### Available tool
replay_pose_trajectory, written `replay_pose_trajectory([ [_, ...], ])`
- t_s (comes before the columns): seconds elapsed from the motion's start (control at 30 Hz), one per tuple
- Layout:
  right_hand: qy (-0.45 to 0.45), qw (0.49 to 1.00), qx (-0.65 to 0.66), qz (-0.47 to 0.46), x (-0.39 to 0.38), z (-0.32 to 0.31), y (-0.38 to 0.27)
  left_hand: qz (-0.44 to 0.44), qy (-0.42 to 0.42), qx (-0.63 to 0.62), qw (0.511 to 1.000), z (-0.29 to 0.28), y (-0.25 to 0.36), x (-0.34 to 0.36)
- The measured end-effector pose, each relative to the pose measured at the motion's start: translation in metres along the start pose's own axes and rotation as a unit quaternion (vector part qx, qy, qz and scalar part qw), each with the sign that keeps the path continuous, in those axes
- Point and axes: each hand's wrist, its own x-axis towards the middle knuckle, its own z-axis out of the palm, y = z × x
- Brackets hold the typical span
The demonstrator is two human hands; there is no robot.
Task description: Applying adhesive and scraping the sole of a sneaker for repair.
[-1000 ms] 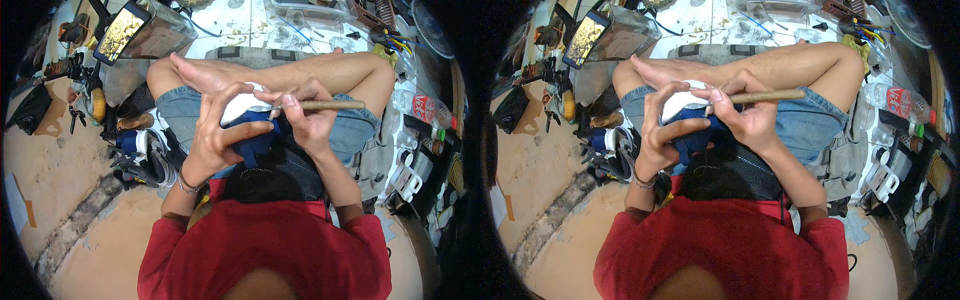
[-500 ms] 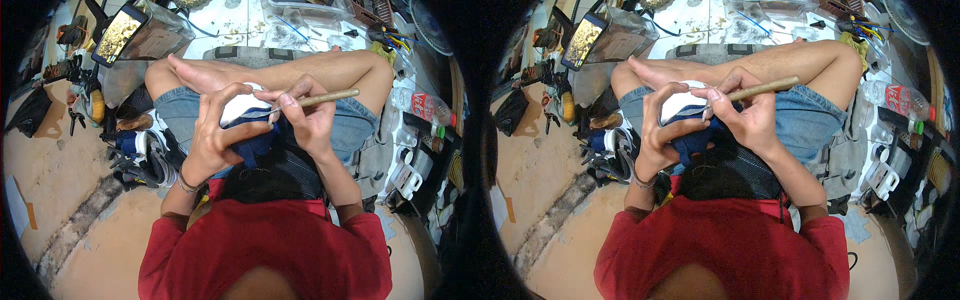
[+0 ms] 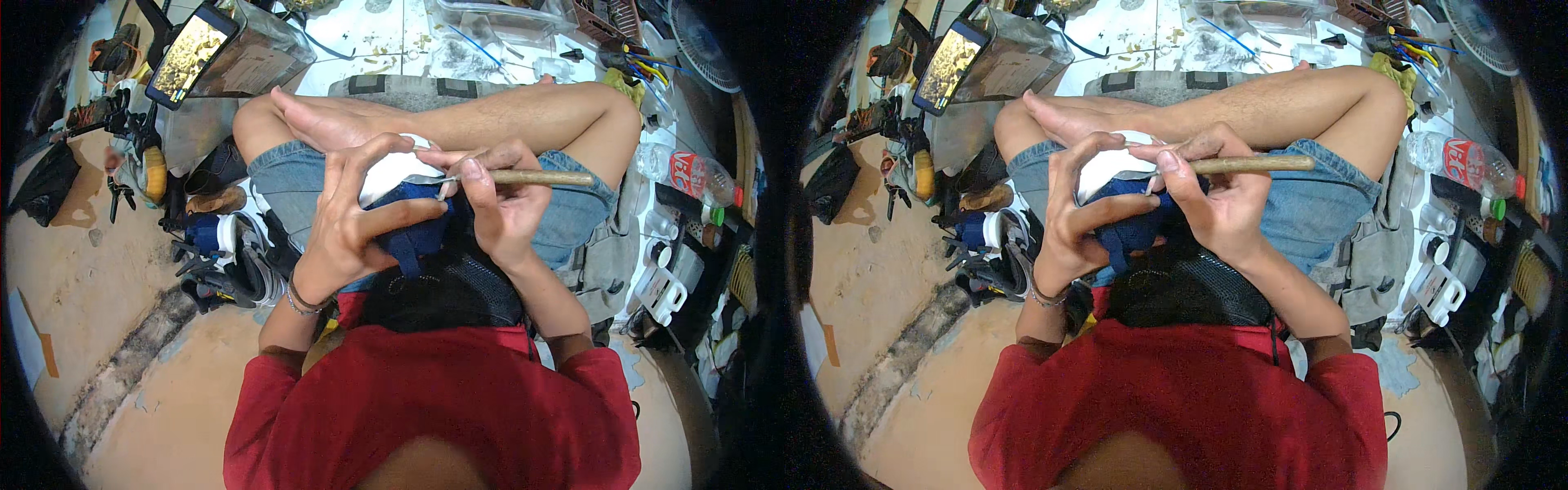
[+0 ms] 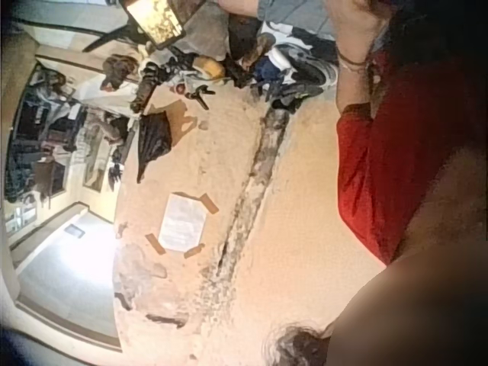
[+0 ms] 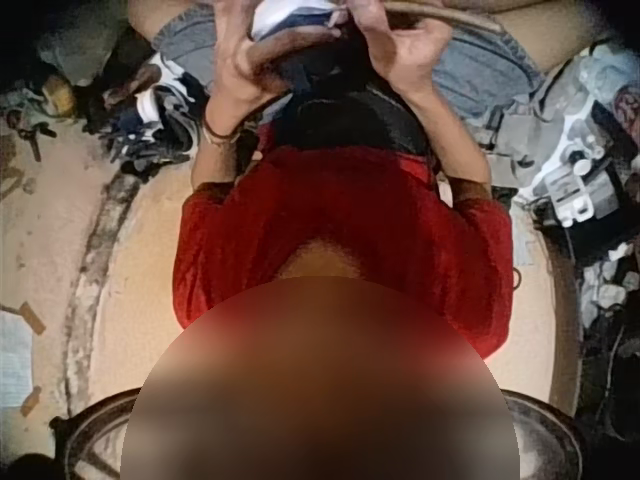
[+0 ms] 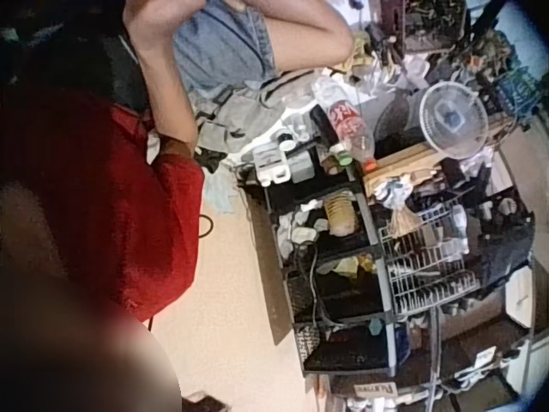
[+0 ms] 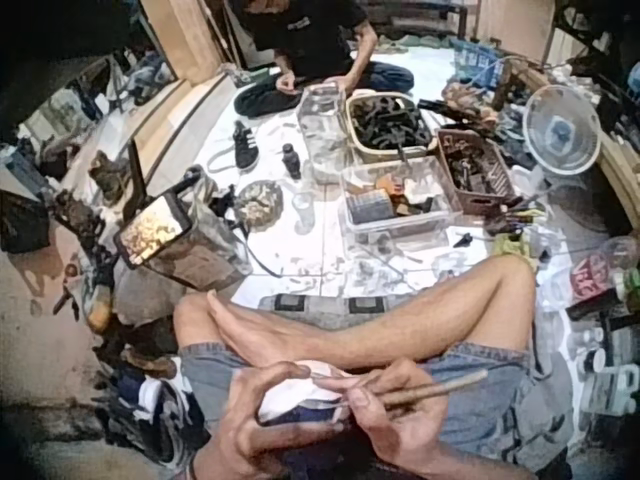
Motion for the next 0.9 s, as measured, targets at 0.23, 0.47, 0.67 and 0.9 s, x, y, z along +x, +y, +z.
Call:
replay_pose_trajectory([
  [0.23,-0.033,0.999,-0.014,0.016,0.008,0.000,-0.004,-0.003,0.006,-0.017,1.000,-0.002,-0.002,0.000],
  [0.47,-0.100,0.994,-0.049,0.015,0.017,-0.004,0.000,-0.001,0.007,0.000,1.000,-0.001,-0.003,-0.003],
  [0.67,-0.072,0.995,0.044,0.046,0.014,-0.010,0.004,0.008,-0.009,0.011,1.000,-0.004,-0.006,-0.003],
  [0.9,-0.116,0.990,-0.020,0.080,0.020,-0.004,-0.006,-0.004,0.001,-0.003,1.000,-0.003,-0.003,-0.003],
])
